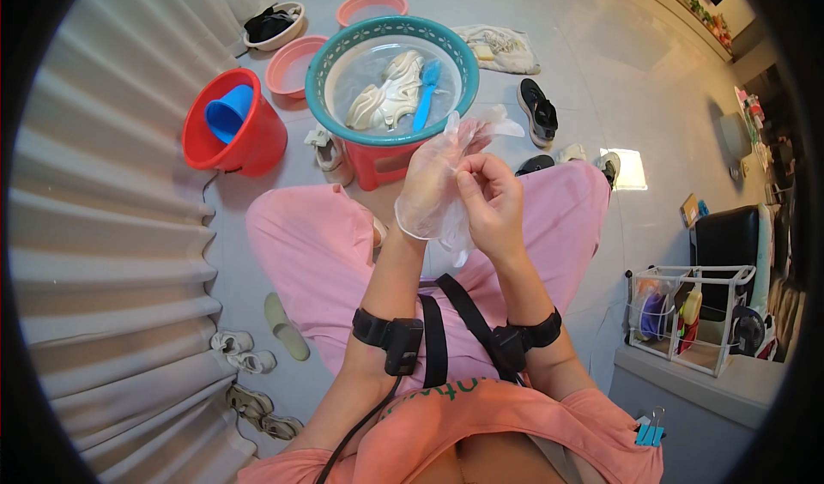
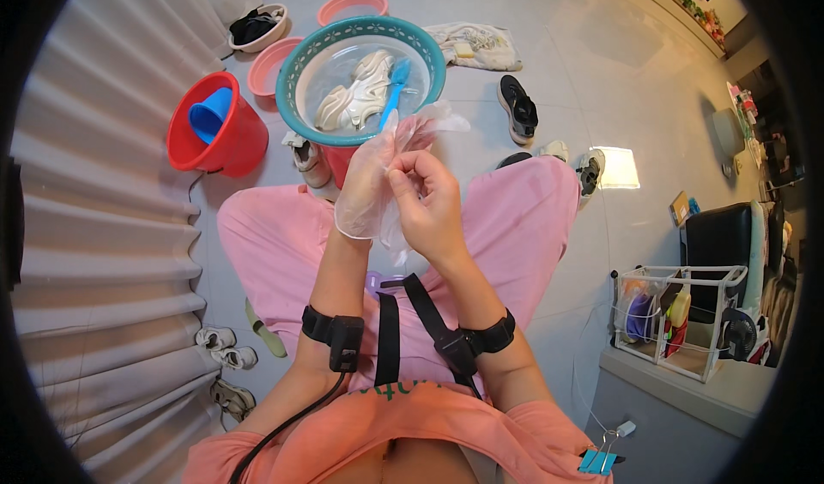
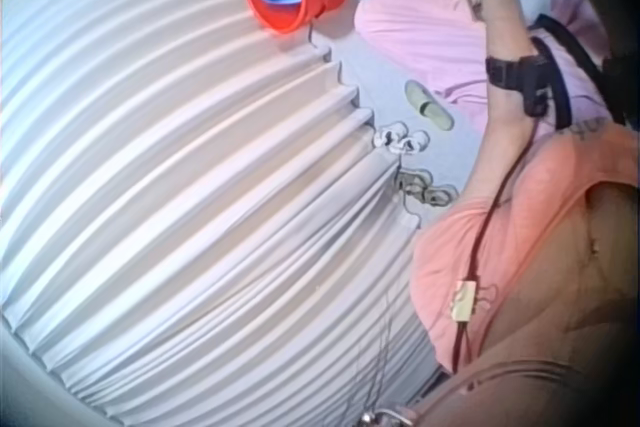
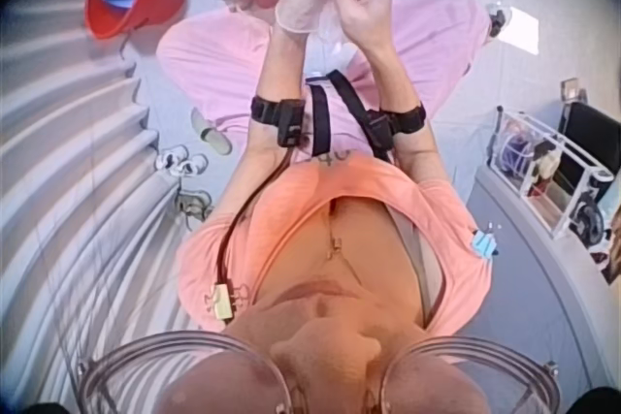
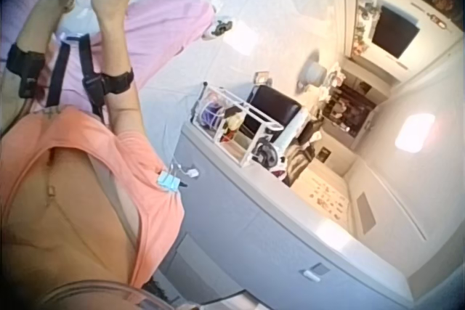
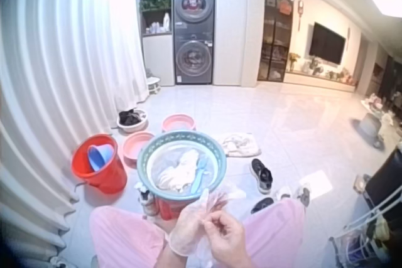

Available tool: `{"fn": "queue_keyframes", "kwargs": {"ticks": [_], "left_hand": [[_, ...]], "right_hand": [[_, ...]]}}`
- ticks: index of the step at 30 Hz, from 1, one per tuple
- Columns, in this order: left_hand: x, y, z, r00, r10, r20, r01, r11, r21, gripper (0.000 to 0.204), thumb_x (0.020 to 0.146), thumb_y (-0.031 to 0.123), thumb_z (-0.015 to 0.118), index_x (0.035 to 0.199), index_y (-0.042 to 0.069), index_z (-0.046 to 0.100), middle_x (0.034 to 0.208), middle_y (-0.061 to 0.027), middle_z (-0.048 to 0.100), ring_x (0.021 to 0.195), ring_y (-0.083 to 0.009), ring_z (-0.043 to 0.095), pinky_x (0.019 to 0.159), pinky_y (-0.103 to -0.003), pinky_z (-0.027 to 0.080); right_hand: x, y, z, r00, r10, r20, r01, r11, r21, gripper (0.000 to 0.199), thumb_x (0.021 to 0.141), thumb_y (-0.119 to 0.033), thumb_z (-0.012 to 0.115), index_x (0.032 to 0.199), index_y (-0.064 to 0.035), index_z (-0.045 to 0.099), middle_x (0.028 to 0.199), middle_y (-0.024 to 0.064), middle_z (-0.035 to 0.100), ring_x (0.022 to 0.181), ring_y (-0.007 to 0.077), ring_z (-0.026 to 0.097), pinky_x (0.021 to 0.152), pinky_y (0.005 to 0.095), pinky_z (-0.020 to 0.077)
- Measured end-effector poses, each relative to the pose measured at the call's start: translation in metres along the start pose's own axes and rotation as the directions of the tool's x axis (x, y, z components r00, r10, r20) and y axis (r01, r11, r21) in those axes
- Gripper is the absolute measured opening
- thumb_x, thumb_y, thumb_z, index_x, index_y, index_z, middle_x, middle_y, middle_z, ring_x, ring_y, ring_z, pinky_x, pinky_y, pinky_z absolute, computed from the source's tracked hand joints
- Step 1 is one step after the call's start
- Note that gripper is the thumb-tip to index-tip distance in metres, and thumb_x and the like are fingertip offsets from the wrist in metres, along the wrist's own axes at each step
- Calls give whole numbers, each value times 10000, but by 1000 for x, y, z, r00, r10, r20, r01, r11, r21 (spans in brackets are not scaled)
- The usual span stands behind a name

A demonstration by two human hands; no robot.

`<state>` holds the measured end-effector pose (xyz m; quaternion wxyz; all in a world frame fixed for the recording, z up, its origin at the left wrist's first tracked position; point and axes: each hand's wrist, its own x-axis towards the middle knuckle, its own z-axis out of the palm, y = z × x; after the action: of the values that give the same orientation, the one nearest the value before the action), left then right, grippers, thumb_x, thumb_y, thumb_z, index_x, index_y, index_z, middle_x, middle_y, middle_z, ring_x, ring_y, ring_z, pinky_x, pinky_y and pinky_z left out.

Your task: The recorder puts on a pair of disposable plastic gloves while sitting on the floor surrounded by cleaning basins.

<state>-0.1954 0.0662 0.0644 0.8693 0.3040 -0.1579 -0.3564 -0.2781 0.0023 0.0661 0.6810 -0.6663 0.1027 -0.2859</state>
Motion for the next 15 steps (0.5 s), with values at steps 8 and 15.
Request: {"fn": "queue_keyframes", "kwargs": {"ticks": [8, 15], "left_hand": [[-2, -4, -8, 997, 48, -66, -36, 984, 173, 421, 981, 199, 573, 1302, -67, 511, 1261, -136, 579, 1137, -193, 558, 1031, -338, 417], [-2, -7, -36, 928, 271, 256, -354, 430, 830, 474, 944, 203, 631, 1341, -25, 508, 1256, -90, 592, 1097, -152, 555, 989, -292, 412]], "right_hand": [[-1, -11, -12, 993, 76, 86, -80, 996, 45, 52, 901, -49, 611, 916, 0, 625, 804, -18, 586, 702, 26, 499, 620, 183, 380], [30, -8, -31, 975, 223, -16, -223, 973, -64, 165, 901, -126, 658, 922, 37, 670, 817, 29, 668, 688, 34, 561, 619, 189, 440]]}}
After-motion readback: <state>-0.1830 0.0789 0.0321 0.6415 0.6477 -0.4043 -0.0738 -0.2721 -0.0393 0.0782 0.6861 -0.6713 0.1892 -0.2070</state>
